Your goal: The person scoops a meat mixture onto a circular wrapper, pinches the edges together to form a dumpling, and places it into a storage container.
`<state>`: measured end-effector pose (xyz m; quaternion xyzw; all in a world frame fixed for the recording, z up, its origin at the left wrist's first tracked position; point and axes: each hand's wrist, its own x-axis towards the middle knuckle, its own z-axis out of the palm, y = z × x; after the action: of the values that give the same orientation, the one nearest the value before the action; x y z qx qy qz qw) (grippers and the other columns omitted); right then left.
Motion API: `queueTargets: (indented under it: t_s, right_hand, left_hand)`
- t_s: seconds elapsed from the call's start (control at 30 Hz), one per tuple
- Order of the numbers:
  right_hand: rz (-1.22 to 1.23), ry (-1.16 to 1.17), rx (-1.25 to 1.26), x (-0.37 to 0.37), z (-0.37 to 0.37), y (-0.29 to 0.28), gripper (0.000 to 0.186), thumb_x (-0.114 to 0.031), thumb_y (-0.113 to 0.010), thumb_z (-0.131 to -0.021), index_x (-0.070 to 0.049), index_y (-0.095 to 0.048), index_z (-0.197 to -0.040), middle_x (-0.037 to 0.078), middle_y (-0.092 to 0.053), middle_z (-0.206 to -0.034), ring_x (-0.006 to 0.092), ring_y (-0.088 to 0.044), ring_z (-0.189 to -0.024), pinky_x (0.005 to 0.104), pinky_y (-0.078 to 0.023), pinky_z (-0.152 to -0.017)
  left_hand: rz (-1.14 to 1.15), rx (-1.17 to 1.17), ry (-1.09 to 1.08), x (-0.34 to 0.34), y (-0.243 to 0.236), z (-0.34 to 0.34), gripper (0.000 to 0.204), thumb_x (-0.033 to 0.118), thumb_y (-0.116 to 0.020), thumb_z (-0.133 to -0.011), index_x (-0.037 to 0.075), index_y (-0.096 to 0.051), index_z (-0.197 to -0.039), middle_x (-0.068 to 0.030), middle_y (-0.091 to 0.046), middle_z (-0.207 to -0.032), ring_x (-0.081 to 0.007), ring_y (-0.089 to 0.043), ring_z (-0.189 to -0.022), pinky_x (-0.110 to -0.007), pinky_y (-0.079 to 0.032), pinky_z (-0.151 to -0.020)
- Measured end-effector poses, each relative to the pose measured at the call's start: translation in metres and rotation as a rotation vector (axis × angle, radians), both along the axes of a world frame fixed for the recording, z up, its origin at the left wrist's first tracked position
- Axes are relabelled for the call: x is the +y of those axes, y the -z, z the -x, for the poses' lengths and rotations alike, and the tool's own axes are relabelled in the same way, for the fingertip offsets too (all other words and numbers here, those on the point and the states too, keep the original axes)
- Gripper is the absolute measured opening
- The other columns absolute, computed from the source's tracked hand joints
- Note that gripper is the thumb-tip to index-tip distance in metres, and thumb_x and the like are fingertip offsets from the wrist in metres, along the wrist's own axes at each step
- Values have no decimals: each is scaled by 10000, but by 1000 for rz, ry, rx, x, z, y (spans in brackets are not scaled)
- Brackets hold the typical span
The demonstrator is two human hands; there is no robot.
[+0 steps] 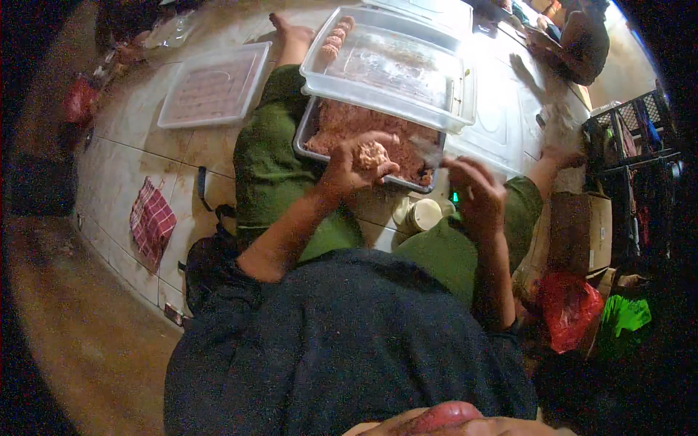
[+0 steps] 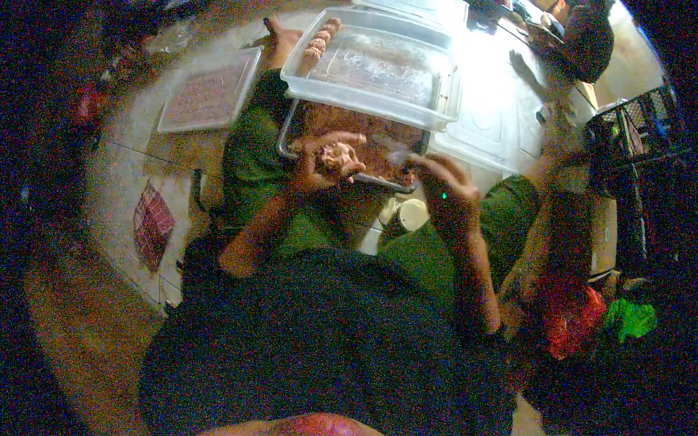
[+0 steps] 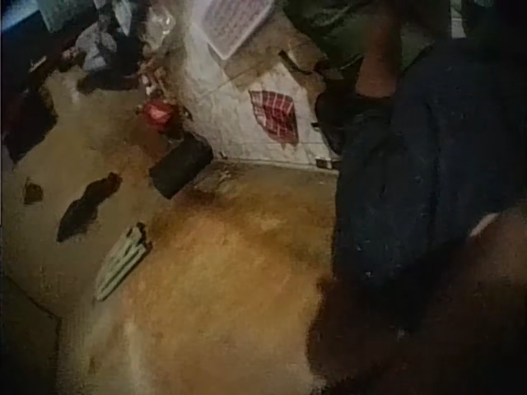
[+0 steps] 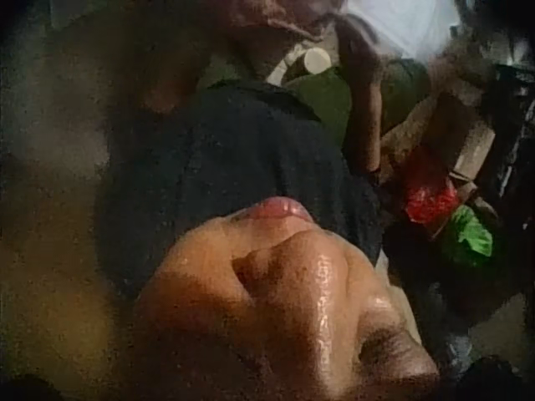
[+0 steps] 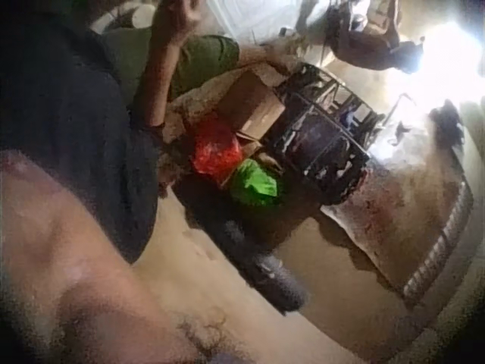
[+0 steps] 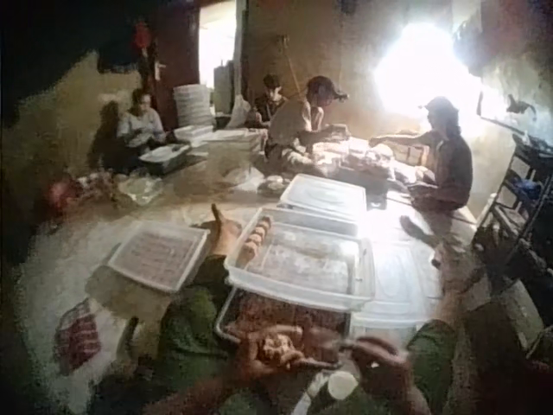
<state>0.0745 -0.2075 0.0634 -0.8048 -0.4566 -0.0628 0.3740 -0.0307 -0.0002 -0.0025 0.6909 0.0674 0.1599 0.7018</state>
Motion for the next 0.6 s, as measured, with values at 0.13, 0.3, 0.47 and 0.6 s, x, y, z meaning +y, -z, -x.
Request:
queueTargets:
  t_s: [0.13, 0.3, 0.47, 0.6]
  right_hand:
    - [-93, -195, -62, 23, 25, 10, 249, -4, -655, -760, -108, -676, -985, 108, -635, -936, 198, -635, -838, 290, -535, -701]
    - [8, -246, 63, 29, 26, 2, 261, 1, -660, -755, -117, -679, -987, 107, -631, -939, 191, -639, -818, 278, -538, -683]
    - [-158, -207, -16, 33, 15, 14, 254, 10, -644, -766, -79, -666, -1003, 107, -637, -922, 194, -638, -809, 275, -535, -662]
    - [-103, -230, 68, 34, 28, 28, 266, 30, -632, -767, -80, -664, -1008, 109, -635, -936, 192, -632, -794, 282, -524, -653]
  left_hand:
    - [-173, -241, 37, 3, -9, 1, 267, 243, -722, -729, 48, -572, -831, 7, -567, -710, -71, -529, -663, -242, -440, -592]
    - [-172, -188, 6, 11, -1, 8, 278, 244, -732, -714, 34, -561, -779, -15, -569, -702, -94, -531, -653, -254, -434, -592]
    - [-158, -102, -61, 6, -6, 2, 288, 254, -733, -713, 22, -563, -737, -32, -564, -671, -108, -534, -630, -268, -434, -575]
    - [-98, 4, 37, 21, 21, -3, 346, 234, -774, -681, 4, -557, -822, -33, -565, -681, -119, -537, -630, -279, -457, -602]
